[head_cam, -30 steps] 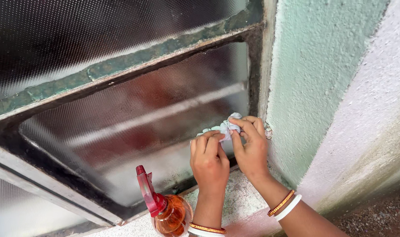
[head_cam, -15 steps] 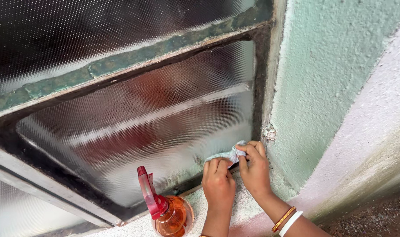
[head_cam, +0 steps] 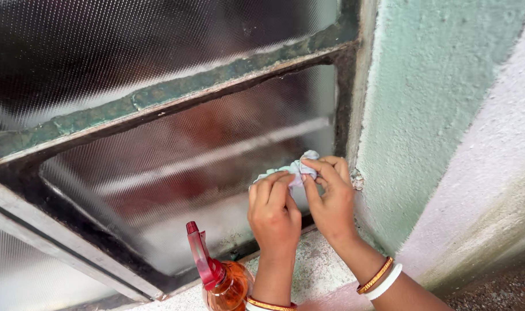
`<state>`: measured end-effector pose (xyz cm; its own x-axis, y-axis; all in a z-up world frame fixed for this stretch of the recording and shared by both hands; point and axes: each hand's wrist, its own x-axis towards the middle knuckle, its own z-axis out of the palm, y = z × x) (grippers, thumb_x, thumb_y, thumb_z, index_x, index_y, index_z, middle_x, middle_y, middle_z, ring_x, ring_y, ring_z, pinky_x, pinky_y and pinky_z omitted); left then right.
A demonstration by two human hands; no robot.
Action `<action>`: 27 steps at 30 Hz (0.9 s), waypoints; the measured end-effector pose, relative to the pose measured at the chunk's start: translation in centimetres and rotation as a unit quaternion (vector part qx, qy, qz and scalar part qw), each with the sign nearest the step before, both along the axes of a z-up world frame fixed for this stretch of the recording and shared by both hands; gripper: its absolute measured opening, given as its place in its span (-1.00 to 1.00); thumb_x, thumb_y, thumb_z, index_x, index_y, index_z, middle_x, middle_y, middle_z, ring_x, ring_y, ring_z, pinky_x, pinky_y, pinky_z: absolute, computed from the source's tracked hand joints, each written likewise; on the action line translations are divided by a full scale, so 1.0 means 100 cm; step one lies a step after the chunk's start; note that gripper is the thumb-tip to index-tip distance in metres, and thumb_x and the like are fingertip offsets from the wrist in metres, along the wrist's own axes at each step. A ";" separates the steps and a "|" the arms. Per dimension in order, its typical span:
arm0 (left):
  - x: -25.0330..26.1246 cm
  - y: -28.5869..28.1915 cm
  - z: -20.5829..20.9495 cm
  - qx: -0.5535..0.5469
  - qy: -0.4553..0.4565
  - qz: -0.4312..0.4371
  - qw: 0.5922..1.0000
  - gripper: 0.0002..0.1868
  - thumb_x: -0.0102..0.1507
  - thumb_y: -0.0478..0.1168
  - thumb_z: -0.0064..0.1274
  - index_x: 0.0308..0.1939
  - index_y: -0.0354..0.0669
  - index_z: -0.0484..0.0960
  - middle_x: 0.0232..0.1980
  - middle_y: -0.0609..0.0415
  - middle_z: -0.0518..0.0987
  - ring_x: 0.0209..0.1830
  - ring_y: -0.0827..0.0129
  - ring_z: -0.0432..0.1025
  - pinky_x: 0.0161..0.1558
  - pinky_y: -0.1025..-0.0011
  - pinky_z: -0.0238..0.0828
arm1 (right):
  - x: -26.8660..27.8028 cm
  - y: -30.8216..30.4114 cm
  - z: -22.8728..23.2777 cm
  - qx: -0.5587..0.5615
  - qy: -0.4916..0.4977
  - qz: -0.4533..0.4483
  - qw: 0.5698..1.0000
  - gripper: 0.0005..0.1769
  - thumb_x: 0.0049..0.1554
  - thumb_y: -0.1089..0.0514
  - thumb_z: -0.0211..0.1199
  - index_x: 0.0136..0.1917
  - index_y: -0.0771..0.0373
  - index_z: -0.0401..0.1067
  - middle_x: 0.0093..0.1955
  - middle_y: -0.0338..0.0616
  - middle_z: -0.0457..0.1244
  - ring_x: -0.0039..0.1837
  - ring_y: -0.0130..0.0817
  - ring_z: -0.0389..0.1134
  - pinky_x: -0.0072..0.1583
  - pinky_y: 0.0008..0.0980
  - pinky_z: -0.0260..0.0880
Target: The person cleans a window with a metal mesh screen using a spray bottle and a cloth. They repeatedly spray the surface and wipe it with the cloth, focusing on the lower panes and the frame.
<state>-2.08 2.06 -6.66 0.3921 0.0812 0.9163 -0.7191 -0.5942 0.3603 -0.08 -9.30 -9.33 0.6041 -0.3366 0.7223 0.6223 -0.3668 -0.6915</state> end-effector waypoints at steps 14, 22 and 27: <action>-0.004 0.009 -0.110 0.023 0.163 0.036 0.986 -0.75 0.00 -0.56 0.10 -0.33 -0.20 0.63 -0.24 0.04 0.56 -0.15 0.09 0.48 -0.16 0.19 0.46 | -0.006 0.007 -0.096 -0.027 0.138 -0.020 0.990 -0.70 0.06 0.51 0.20 0.04 0.33 0.53 0.06 -0.11 0.21 0.01 -0.37 0.38 0.02 -0.47 0.48; -0.009 0.011 -0.073 -0.006 0.116 0.032 0.993 -0.78 0.03 -0.54 0.11 -0.31 -0.22 0.64 -0.20 0.01 0.59 -0.11 0.07 0.48 -0.10 0.19 0.45 | -0.008 0.014 -0.060 0.045 0.114 0.039 0.992 -0.69 0.07 0.50 0.20 0.07 0.32 0.50 0.11 -0.11 0.18 0.11 -0.40 0.40 0.09 -0.48 0.54; -0.005 0.017 -0.019 -0.039 0.011 0.044 0.998 -0.74 0.10 -0.56 0.06 -0.21 -0.21 0.64 -0.07 0.05 0.63 -0.03 0.10 0.48 0.04 0.21 0.44 | -0.006 0.025 -0.005 0.015 -0.003 0.052 0.999 -0.65 0.13 0.48 0.24 0.19 0.31 0.49 0.13 -0.09 0.15 0.15 -0.40 0.34 0.16 -0.49 0.50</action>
